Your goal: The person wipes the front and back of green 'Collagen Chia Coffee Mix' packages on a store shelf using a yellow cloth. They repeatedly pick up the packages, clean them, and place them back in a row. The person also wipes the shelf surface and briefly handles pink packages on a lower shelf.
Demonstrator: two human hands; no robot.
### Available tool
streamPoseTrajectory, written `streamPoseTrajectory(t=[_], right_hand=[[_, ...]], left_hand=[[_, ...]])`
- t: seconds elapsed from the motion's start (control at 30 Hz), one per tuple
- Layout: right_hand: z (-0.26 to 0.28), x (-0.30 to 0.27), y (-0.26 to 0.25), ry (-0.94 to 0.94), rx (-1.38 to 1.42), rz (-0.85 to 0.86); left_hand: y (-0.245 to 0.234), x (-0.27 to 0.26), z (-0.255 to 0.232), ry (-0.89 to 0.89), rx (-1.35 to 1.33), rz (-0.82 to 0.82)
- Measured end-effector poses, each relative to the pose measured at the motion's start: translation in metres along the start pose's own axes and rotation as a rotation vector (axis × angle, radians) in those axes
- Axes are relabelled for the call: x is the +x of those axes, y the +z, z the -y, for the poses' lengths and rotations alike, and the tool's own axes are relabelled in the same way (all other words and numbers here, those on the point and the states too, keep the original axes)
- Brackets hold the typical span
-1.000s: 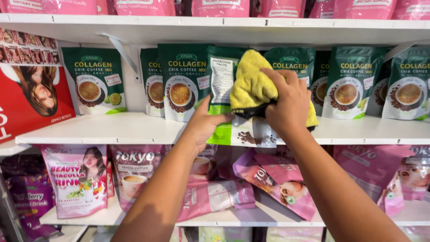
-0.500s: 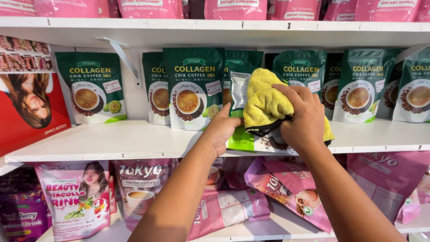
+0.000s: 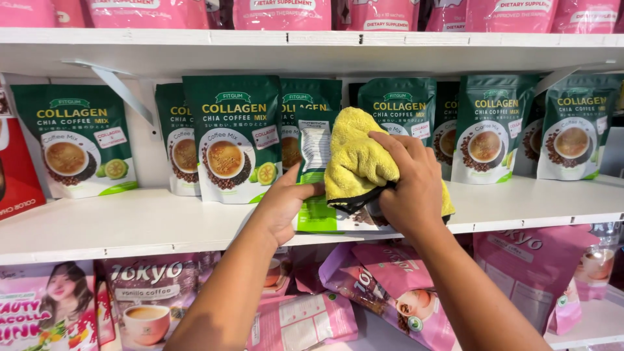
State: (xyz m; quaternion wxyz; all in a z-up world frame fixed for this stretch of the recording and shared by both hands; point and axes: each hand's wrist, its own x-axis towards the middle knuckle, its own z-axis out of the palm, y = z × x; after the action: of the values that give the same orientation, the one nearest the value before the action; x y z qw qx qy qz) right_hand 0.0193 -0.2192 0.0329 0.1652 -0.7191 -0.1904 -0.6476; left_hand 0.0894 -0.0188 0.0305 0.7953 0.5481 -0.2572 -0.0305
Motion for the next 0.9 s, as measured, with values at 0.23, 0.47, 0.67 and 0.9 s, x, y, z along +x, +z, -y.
streamPoseTrajectory(t=[0.23, 0.47, 0.67, 0.9], right_hand=[[-0.017, -0.001, 0.024, 0.029, 0.144, 0.052], [-0.019, 0.007, 0.028, 0.148, 0.132, -0.016], [0.006, 0.006, 0.005, -0.030, 0.124, 0.151], [0.019, -0.002, -0.005, -0.097, 0.147, 0.247]], left_hand=[[-0.004, 0.001, 0.000, 0.103, -0.035, 0.005], [-0.009, 0.005, 0.004, 0.087, -0.067, 0.034], [-0.012, 0.008, 0.008, 0.128, -0.094, 0.078], [-0.005, 0.002, 0.002, 0.077, -0.153, 0.058]])
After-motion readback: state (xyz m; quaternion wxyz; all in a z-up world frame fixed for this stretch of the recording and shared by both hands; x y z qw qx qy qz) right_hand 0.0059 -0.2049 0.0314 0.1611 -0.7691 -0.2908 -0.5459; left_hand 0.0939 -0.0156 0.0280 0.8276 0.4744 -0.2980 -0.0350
